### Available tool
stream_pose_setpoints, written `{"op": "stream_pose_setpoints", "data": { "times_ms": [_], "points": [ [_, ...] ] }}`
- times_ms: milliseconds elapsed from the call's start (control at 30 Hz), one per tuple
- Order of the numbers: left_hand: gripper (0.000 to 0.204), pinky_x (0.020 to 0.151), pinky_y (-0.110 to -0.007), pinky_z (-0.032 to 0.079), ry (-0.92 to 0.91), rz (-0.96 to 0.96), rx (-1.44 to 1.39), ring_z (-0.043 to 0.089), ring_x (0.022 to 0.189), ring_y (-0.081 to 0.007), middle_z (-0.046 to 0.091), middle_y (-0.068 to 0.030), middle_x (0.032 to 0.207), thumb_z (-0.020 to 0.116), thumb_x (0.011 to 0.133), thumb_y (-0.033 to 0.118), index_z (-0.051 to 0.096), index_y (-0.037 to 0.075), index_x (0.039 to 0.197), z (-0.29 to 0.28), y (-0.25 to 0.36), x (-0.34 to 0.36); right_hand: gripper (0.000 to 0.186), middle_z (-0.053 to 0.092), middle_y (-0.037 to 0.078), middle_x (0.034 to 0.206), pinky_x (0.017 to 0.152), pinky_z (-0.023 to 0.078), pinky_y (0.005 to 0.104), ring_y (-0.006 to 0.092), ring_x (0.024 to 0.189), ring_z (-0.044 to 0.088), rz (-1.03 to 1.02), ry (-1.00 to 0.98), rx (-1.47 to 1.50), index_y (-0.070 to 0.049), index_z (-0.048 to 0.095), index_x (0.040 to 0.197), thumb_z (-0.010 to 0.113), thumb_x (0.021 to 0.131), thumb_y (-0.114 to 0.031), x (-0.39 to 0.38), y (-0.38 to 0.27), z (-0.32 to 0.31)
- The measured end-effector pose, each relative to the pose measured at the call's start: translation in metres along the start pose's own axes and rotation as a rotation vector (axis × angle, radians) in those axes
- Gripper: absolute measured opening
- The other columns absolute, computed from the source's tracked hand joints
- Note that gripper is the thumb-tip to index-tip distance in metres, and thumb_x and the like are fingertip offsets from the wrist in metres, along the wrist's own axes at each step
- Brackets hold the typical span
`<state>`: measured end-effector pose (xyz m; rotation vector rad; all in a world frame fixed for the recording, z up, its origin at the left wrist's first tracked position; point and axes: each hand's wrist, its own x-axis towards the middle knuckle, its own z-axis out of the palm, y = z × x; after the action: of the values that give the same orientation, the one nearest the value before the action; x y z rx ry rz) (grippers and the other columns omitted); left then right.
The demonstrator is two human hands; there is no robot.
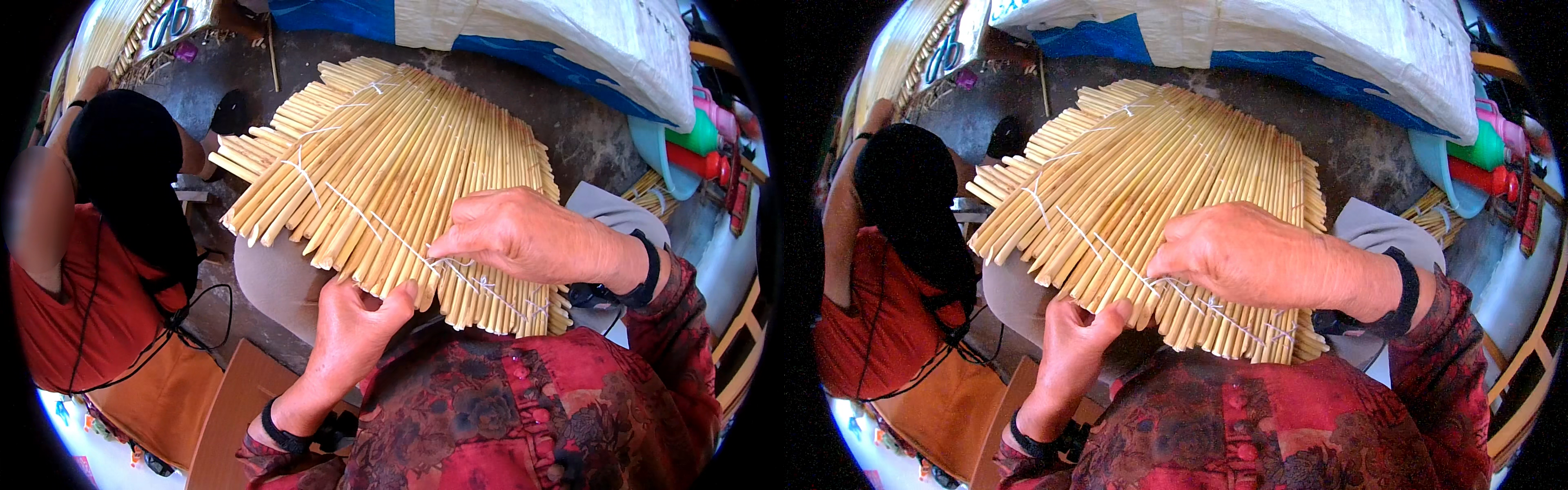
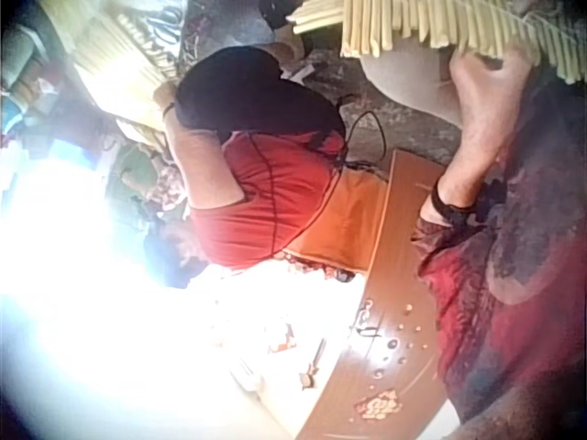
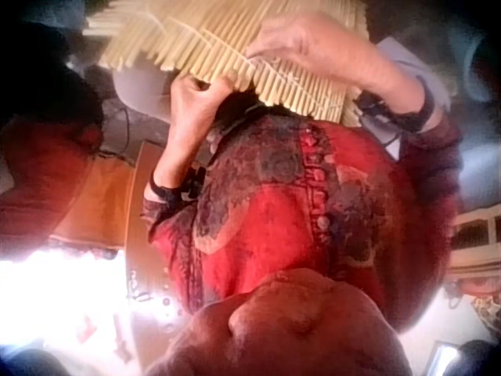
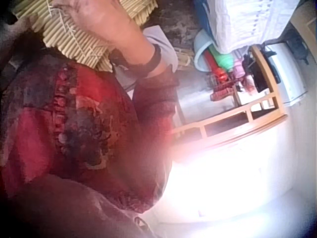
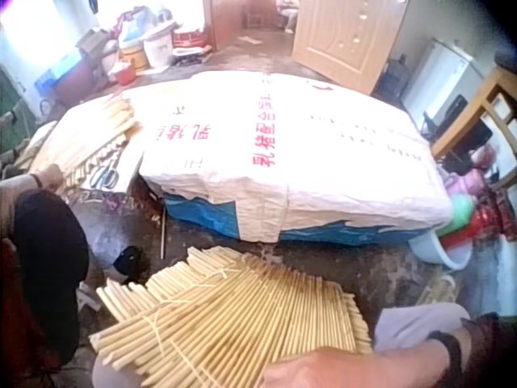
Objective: The person weaves a bamboo mat using a needle and white thread, passing the thread through and around a row of bamboo reeds while holding the mat in their hands.
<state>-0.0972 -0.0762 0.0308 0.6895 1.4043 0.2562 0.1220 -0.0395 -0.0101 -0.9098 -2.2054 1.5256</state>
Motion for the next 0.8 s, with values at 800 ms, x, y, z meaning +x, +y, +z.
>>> {"op": "stream_pose_setpoints", "data": {
  "times_ms": [800],
  "points": [
    [0.025,0.068,-0.028,0.051,0.032,0.117,0.112,0.062,0.076,-0.0103,0.067,-0.0088,0.083,0.059,0.081,0.014,0.062,-0.009,0.094,0.003,0.001,0.000,0.010,0.062,0.011,0.065,0.057,0.051,0.0344,0.0263,0.068,0.063,-0.156,-0.192,-0.524,-0.005,0.064,0.065,0.060,0.068,-0.013,0.030,-0.045,-0.002]
  ]
}}
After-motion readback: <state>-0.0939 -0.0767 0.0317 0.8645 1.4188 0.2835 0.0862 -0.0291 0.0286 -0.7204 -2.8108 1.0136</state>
